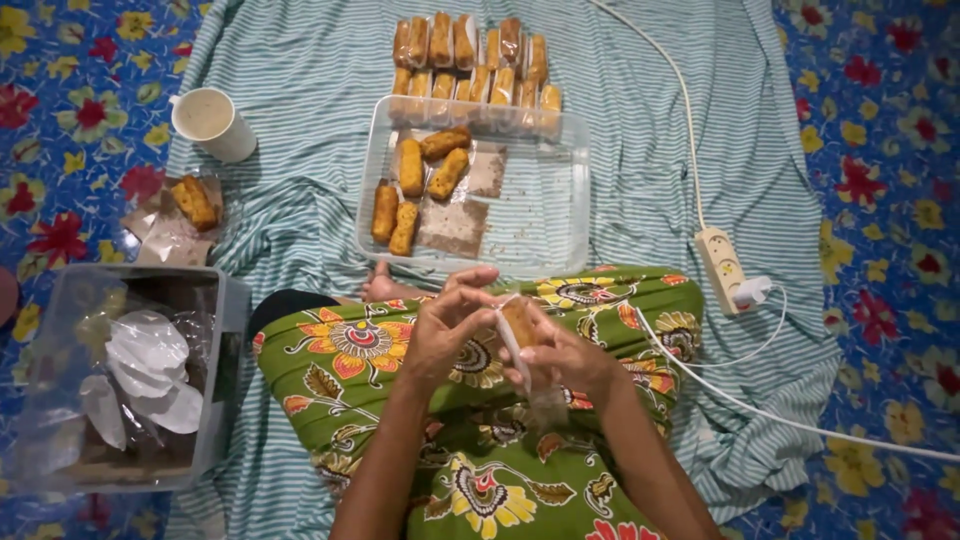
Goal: Wrapping individual fried food items in small plastic sheets for packaging.
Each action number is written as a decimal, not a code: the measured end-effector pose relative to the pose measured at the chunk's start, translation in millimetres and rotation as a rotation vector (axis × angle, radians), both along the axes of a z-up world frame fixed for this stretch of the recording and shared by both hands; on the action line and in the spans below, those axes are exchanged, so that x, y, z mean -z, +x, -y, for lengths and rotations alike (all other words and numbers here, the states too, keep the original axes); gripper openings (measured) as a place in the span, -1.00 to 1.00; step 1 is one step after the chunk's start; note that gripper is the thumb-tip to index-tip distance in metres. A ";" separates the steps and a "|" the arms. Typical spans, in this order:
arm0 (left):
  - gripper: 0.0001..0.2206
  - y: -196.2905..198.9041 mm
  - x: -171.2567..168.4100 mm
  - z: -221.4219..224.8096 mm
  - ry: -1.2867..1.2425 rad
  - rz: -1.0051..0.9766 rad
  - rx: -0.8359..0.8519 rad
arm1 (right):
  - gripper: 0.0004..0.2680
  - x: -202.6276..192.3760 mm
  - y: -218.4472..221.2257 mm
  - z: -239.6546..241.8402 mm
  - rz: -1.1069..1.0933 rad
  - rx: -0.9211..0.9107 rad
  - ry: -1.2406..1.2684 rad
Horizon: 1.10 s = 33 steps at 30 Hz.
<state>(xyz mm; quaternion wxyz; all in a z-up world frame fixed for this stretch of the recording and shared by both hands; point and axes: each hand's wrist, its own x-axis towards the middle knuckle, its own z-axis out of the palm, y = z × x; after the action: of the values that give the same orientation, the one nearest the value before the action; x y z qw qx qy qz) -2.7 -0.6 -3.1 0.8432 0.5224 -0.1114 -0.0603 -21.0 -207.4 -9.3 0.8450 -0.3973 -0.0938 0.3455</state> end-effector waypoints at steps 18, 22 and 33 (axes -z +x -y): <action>-0.76 5.4 -11.3 -23.2 0.109 0.084 0.286 | -0.41 5.7 -2.5 8.7 0.030 -0.305 -0.050; -0.86 6.7 1.0 -23.0 0.081 0.112 0.293 | -0.42 -5.6 -2.2 4.3 0.130 -0.404 -0.087; -0.90 7.0 -22.5 -28.3 0.123 0.061 0.134 | -0.37 24.2 -0.9 -0.8 0.083 -0.368 -0.012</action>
<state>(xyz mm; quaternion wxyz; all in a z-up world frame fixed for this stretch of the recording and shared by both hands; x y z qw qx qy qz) 4.3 27.6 19.3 0.7999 0.5661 -0.1677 -0.1075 -21.9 -206.6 -33.5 0.7605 -0.3923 -0.1976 0.4783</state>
